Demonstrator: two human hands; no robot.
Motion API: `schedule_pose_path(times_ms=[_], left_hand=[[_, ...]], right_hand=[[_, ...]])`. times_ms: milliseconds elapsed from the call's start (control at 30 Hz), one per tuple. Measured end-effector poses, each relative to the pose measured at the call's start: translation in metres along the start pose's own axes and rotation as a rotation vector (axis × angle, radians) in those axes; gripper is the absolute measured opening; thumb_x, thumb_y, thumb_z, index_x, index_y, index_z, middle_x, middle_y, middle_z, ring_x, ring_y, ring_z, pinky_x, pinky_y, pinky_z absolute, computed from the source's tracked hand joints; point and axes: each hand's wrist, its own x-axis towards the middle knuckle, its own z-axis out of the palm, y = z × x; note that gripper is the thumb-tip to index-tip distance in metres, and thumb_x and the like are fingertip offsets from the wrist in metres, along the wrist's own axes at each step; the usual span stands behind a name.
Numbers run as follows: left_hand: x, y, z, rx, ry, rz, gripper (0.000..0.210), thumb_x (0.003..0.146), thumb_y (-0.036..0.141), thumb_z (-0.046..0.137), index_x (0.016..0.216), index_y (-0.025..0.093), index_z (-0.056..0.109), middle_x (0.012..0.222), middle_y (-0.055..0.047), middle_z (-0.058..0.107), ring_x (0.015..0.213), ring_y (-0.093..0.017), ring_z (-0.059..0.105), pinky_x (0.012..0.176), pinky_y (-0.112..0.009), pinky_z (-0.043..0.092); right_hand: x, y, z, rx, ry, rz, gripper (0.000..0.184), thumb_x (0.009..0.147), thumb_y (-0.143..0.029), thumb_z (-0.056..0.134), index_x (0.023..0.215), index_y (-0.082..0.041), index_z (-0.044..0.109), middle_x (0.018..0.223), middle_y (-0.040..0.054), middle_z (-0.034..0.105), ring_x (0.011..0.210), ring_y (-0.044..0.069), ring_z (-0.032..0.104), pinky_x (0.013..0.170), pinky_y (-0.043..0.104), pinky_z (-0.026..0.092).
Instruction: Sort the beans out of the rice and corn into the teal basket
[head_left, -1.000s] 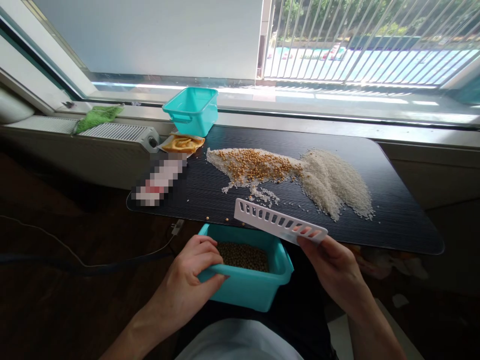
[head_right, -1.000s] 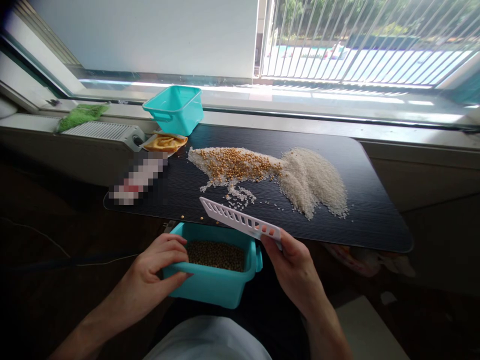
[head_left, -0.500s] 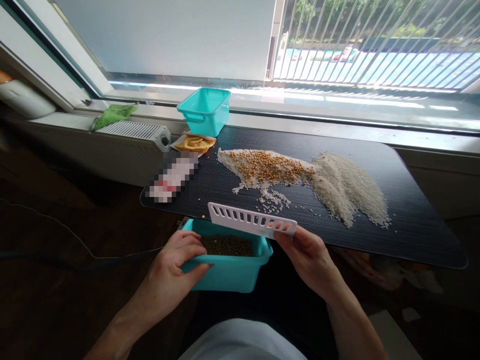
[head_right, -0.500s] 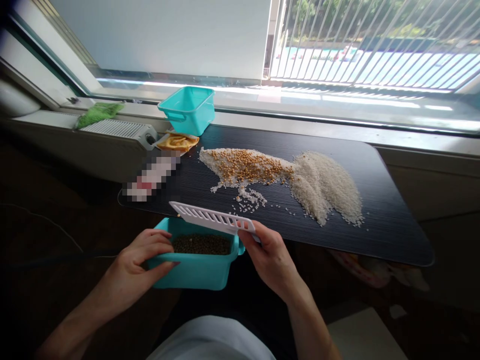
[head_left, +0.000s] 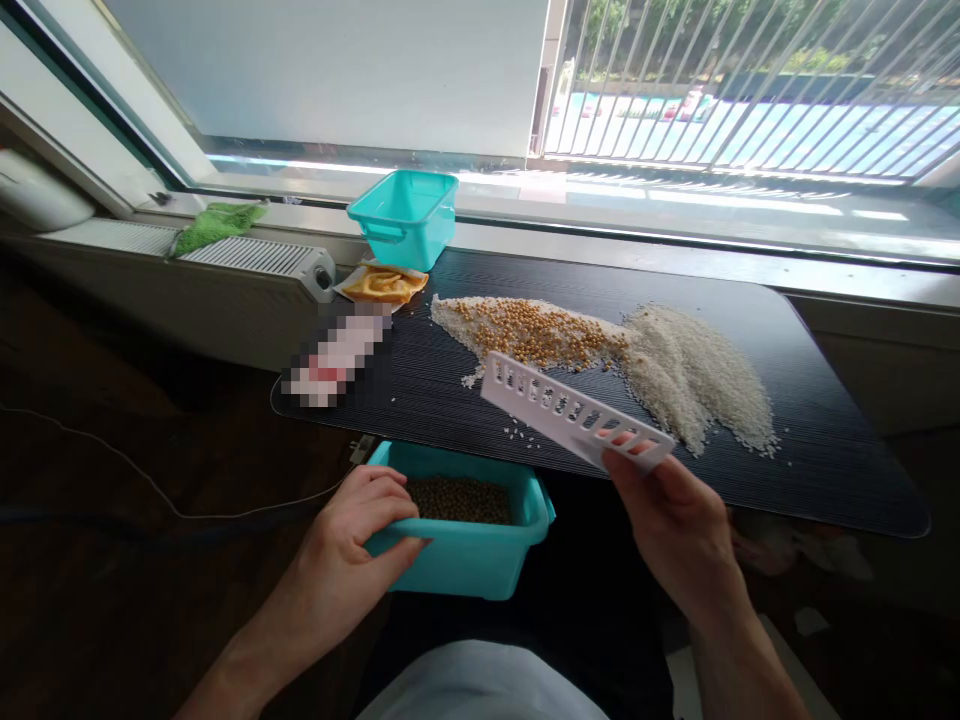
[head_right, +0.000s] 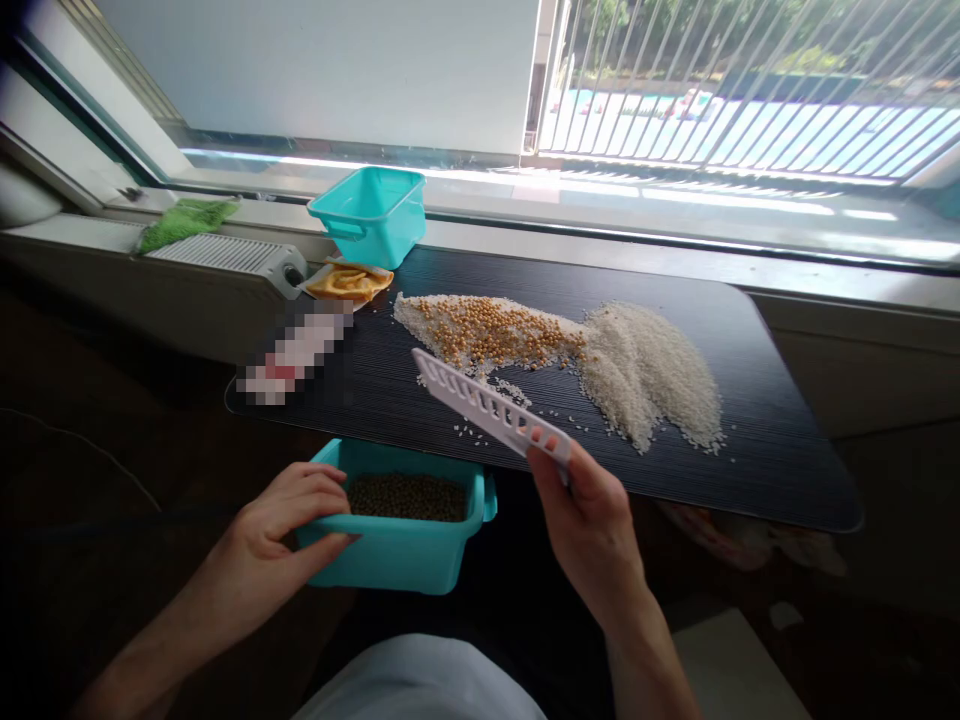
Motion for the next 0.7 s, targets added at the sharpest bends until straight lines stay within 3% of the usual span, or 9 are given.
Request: schedule_pose_path(times_ms=[67, 133, 367, 600, 700], left_hand=[[0.003, 0.003, 0.005, -0.005, -0.018, 0.016, 0.015, 0.085, 0.016, 0.061, 0.072, 0.021, 0.066, 0.078, -0.002, 0.067, 0.099, -0.023, 0.059, 0.089, -0.036, 0.05], [0.005, 0.007, 0.009, -0.009, -0.024, 0.024, 0.015, 0.085, 0.016, 0.06, 0.072, 0.021, 0.066, 0.079, -0.002, 0.067, 0.098, -0.023, 0.059, 0.089, -0.036, 0.049], [0.007, 0.014, 0.014, -0.02, -0.047, 0.015, 0.016, 0.086, 0.017, 0.06, 0.072, 0.021, 0.065, 0.077, -0.002, 0.066, 0.098, -0.024, 0.058, 0.09, -0.038, 0.049], [0.007, 0.015, 0.016, -0.04, -0.066, 0.024, 0.015, 0.085, 0.014, 0.06, 0.072, 0.021, 0.064, 0.078, -0.002, 0.066, 0.099, -0.023, 0.057, 0.09, -0.037, 0.048], [0.007, 0.014, 0.016, -0.057, -0.059, 0.018, 0.015, 0.085, 0.013, 0.06, 0.073, 0.02, 0.064, 0.079, -0.002, 0.066, 0.1, -0.023, 0.056, 0.09, -0.036, 0.048]], right_hand=[[0.001, 0.008, -0.013, -0.061, 0.141, 0.032, 0.023, 0.085, -0.038, 0.067, 0.101, -0.025, 0.076, 0.099, 0.0027, 0.078, 0.093, 0.024, 0.073, 0.092, 0.04, 0.056], [0.002, 0.014, -0.018, -0.093, 0.181, 0.058, 0.024, 0.085, -0.039, 0.068, 0.101, -0.024, 0.076, 0.099, 0.0035, 0.078, 0.093, 0.025, 0.073, 0.093, 0.042, 0.056], [0.0, 0.018, -0.016, -0.062, 0.076, 0.035, 0.02, 0.087, -0.034, 0.065, 0.102, -0.026, 0.076, 0.096, 0.0011, 0.078, 0.088, 0.022, 0.073, 0.086, 0.037, 0.059], [-0.003, 0.014, -0.019, -0.07, 0.105, 0.055, 0.021, 0.085, -0.035, 0.067, 0.102, -0.027, 0.077, 0.098, 0.001, 0.079, 0.093, 0.023, 0.073, 0.086, 0.036, 0.059], [-0.003, 0.011, -0.017, -0.049, 0.053, 0.021, 0.02, 0.087, -0.033, 0.066, 0.102, -0.027, 0.077, 0.099, 0.0007, 0.079, 0.092, 0.022, 0.073, 0.086, 0.032, 0.058]])
